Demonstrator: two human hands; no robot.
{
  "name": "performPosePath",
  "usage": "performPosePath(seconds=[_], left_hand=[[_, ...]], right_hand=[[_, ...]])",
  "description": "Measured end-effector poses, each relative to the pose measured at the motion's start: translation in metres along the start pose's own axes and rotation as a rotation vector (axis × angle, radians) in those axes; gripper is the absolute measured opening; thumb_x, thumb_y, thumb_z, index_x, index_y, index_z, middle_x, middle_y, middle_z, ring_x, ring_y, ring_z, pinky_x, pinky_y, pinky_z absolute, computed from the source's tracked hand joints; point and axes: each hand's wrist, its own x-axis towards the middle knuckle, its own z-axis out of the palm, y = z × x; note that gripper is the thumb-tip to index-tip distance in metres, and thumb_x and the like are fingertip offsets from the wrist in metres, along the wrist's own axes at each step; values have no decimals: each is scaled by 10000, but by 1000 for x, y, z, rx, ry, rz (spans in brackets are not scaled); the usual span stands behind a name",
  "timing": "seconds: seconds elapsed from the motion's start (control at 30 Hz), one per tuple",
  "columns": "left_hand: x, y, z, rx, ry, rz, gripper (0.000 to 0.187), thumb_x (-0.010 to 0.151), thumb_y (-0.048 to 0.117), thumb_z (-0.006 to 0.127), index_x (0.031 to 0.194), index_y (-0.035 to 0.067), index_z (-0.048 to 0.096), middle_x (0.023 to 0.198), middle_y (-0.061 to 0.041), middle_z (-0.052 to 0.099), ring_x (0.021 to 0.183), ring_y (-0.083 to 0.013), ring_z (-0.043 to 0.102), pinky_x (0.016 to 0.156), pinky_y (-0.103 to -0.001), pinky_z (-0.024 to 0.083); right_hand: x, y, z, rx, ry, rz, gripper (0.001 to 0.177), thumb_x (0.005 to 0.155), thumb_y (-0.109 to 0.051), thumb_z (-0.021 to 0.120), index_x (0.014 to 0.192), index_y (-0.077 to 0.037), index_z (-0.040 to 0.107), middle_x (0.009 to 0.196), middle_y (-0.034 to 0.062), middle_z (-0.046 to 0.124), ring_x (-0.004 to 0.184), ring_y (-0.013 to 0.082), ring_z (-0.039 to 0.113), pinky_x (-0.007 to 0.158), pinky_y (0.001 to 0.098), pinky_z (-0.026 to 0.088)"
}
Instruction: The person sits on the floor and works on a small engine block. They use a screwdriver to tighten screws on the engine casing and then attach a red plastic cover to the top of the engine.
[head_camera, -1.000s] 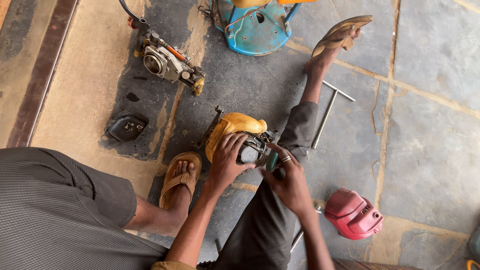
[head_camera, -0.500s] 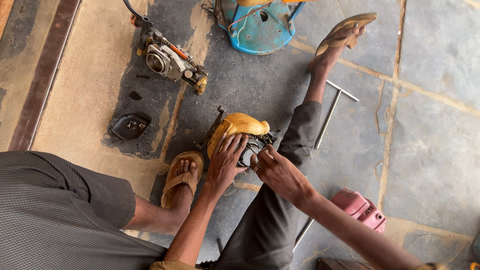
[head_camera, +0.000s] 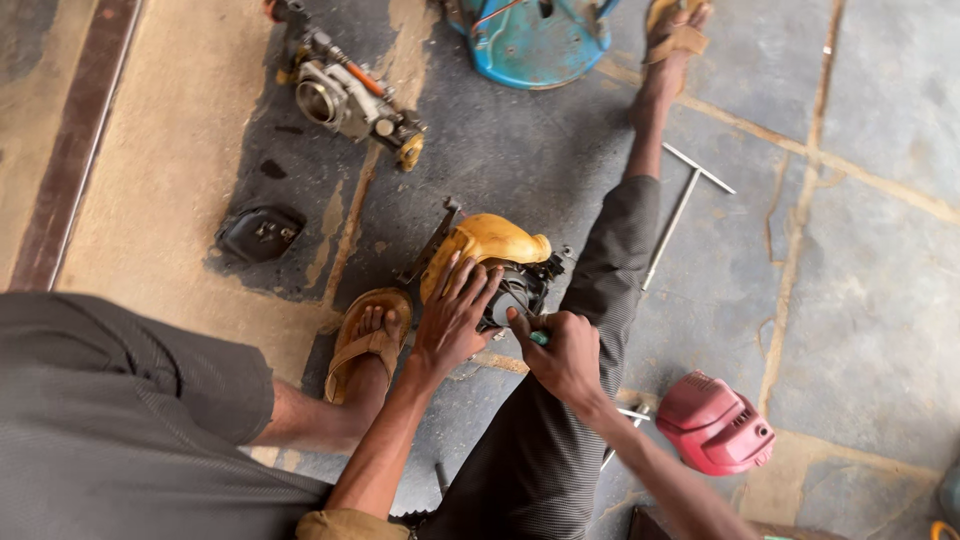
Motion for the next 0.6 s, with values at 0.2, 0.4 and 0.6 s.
performPosePath(seconds=[0.2,0.4,0.6], left_hand=[[5,5,-4,-21,11,-34,1095,650,462,916,1556,113,409,1440,-151,544,1451,-350,357,1274,-510,174],[5,5,0,38,11,-42,1150,591,426,941,1564,135,401,1467,-123,537,1478,-324,344,1279,-505,159],[0,2,15,54,-64,-71,1175,601,459,935,1564,148,339,1484,-141,508,1481,-331,306,1261,-541,112]], right_hand=[[-9,-27,-18,-276,59,-182,349,913,-393,690,807,-73,783,796,168,627,737,283,590,642,403,477],[11,-6,-28,-168,-182,-669,224,927,-267,661,987,-74,760,1145,128,654,1076,282,558,861,440,496],[25,5,-16,193,-621,-391,192,945,-253,710,912,-80,786,660,2,675,536,139,571,512,334,483]])
